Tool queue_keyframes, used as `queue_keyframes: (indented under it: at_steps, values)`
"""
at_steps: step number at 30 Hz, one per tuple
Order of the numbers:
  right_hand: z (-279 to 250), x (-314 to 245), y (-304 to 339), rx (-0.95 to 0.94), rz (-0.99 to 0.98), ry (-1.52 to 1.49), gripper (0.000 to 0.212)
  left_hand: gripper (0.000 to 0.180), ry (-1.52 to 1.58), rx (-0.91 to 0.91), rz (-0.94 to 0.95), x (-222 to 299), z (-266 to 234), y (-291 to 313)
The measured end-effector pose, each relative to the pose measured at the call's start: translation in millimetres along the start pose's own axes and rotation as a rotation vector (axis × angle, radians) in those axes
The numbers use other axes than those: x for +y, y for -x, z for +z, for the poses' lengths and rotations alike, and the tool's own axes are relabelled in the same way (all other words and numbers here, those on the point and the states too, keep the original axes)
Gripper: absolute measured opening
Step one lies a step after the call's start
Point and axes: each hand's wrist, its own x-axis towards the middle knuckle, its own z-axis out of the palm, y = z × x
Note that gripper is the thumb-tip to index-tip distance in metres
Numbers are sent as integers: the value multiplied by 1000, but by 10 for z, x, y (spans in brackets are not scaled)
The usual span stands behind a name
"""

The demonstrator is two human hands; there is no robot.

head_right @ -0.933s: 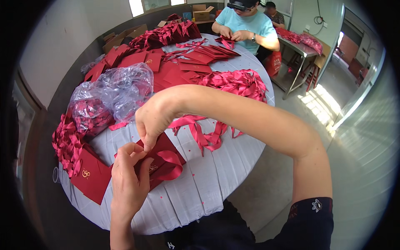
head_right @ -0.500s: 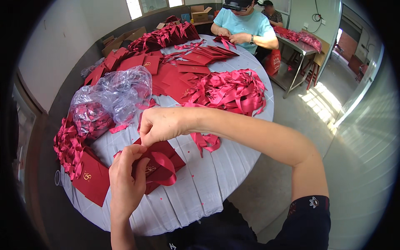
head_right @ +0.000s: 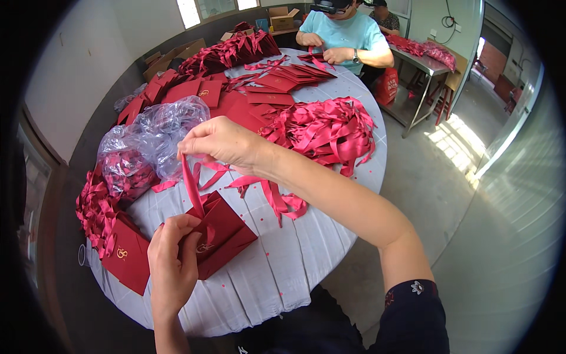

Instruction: The person assembles paper gift bags by hand, threading ribbon handles into the bags, pressing them flat, and stacking the completed bags on the table.

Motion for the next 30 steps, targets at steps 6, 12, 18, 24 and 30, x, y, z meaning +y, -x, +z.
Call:
queue_keyframes:
  at_steps: [6,12,18,24,30]
  values:
    - [6,77,-51,236,-96,-77,20,22,0,-58,-14,96,-59,1]
    - [14,162,106,-108,35,-369,39,24,-69,47,82,7,42,44]
    - [188,156,453,-235,-187,372,28,20,-93,101,149,-39,87,30]
    - [462,199,546,119,-221,286,21,20,-95,93,165,-17,80,50]
    - [417,192,570,152,-199,561,23,19,-46,36,119,16,31,51]
